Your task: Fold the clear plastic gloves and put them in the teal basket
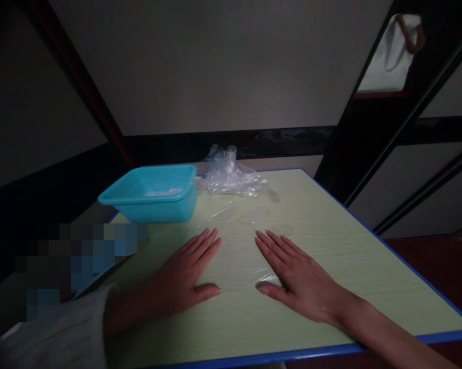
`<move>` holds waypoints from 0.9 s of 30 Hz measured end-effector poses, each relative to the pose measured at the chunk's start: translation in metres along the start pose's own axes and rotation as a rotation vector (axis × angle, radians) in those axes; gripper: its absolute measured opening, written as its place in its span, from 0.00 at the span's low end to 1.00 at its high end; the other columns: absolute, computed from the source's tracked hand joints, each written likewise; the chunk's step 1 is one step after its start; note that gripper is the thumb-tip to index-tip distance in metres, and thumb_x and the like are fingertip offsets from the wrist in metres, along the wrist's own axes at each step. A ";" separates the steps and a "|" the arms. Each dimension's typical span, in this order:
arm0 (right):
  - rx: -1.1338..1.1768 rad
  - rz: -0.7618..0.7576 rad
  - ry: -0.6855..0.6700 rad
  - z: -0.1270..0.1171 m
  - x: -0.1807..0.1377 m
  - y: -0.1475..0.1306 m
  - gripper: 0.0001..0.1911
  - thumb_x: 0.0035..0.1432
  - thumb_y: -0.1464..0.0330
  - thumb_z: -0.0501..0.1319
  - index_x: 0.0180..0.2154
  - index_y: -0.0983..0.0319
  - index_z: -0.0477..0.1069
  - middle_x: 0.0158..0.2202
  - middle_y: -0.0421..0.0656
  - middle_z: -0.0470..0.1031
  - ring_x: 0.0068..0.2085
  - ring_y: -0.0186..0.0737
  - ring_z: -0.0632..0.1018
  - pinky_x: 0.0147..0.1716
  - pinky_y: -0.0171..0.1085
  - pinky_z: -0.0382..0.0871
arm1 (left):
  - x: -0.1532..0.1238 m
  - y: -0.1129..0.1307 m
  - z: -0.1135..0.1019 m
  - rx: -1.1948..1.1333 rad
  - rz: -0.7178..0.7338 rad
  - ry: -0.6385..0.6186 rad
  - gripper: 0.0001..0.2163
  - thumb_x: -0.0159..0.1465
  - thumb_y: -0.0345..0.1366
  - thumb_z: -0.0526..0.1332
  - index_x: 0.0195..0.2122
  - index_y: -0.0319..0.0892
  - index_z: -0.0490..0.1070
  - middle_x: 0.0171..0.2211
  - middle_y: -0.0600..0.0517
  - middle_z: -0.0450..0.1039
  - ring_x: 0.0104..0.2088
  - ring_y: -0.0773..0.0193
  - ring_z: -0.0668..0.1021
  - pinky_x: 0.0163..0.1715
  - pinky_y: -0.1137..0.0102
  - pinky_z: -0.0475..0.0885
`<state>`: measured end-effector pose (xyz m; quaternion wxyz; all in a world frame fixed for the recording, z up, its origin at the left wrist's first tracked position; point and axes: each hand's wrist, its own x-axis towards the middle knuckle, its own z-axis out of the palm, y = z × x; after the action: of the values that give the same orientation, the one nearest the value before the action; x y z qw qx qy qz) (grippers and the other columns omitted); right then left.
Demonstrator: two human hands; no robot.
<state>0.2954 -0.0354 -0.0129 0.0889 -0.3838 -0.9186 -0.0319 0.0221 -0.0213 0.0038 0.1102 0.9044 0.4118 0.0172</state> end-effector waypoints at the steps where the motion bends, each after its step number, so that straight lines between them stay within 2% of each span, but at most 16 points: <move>1: 0.001 0.000 -0.001 0.000 -0.002 0.001 0.42 0.61 0.51 0.49 0.64 0.62 0.29 0.65 0.51 0.44 0.63 0.54 0.53 0.56 0.54 0.59 | 0.000 0.000 0.000 -0.001 -0.003 -0.009 0.38 0.59 0.50 0.58 0.63 0.31 0.47 0.65 0.38 0.39 0.64 0.48 0.45 0.61 0.55 0.48; 7: 0.008 0.015 -0.010 -0.001 -0.012 0.007 0.43 0.59 0.50 0.50 0.64 0.60 0.29 0.65 0.50 0.43 0.63 0.56 0.52 0.54 0.57 0.59 | 0.000 0.000 0.000 -0.015 0.000 0.010 0.37 0.59 0.50 0.58 0.62 0.32 0.48 0.65 0.38 0.40 0.64 0.49 0.45 0.61 0.55 0.49; 12: 0.071 0.016 -0.043 -0.003 -0.014 0.009 0.45 0.58 0.50 0.53 0.64 0.59 0.29 0.65 0.49 0.40 0.63 0.57 0.51 0.55 0.59 0.56 | -0.001 -0.001 0.000 -0.003 0.014 0.012 0.37 0.58 0.49 0.59 0.62 0.31 0.48 0.65 0.37 0.39 0.64 0.48 0.45 0.60 0.53 0.49; 17: 0.221 -0.014 -0.074 -0.024 -0.008 0.013 0.42 0.58 0.51 0.53 0.64 0.56 0.32 0.66 0.45 0.40 0.63 0.54 0.51 0.58 0.56 0.53 | -0.004 0.000 -0.002 -0.017 0.015 -0.002 0.37 0.58 0.48 0.60 0.62 0.30 0.49 0.64 0.35 0.40 0.64 0.47 0.46 0.60 0.52 0.50; 20: 0.245 0.017 -0.025 -0.042 0.013 0.016 0.38 0.61 0.54 0.51 0.64 0.54 0.32 0.66 0.42 0.41 0.63 0.51 0.52 0.59 0.53 0.53 | -0.006 0.001 -0.002 -0.019 0.024 0.012 0.38 0.59 0.48 0.59 0.63 0.31 0.48 0.65 0.36 0.39 0.64 0.48 0.45 0.60 0.53 0.50; 22: 0.233 0.000 -0.015 -0.051 0.035 0.016 0.37 0.61 0.54 0.51 0.64 0.58 0.37 0.65 0.45 0.43 0.63 0.51 0.53 0.60 0.53 0.51 | -0.006 0.002 -0.002 -0.017 0.019 -0.007 0.38 0.59 0.48 0.59 0.63 0.30 0.47 0.65 0.36 0.38 0.64 0.48 0.44 0.60 0.53 0.49; 24: 0.237 -0.055 -0.060 -0.052 0.060 0.015 0.35 0.63 0.54 0.48 0.64 0.63 0.42 0.64 0.49 0.47 0.63 0.49 0.53 0.60 0.53 0.50 | -0.007 0.004 -0.002 -0.016 0.017 -0.030 0.38 0.59 0.48 0.59 0.63 0.30 0.47 0.65 0.37 0.37 0.64 0.47 0.43 0.60 0.53 0.49; 27: 0.250 -0.130 -0.136 -0.040 0.091 0.012 0.32 0.65 0.54 0.44 0.63 0.65 0.45 0.64 0.50 0.47 0.64 0.45 0.51 0.60 0.51 0.49 | -0.008 0.006 -0.001 -0.018 0.036 -0.027 0.38 0.58 0.49 0.60 0.62 0.31 0.48 0.65 0.37 0.38 0.64 0.47 0.43 0.60 0.53 0.49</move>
<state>0.2470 0.0320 0.0437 0.0714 -0.3107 -0.9422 0.1031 0.0214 -0.0308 0.0070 0.1235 0.9107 0.3939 0.0107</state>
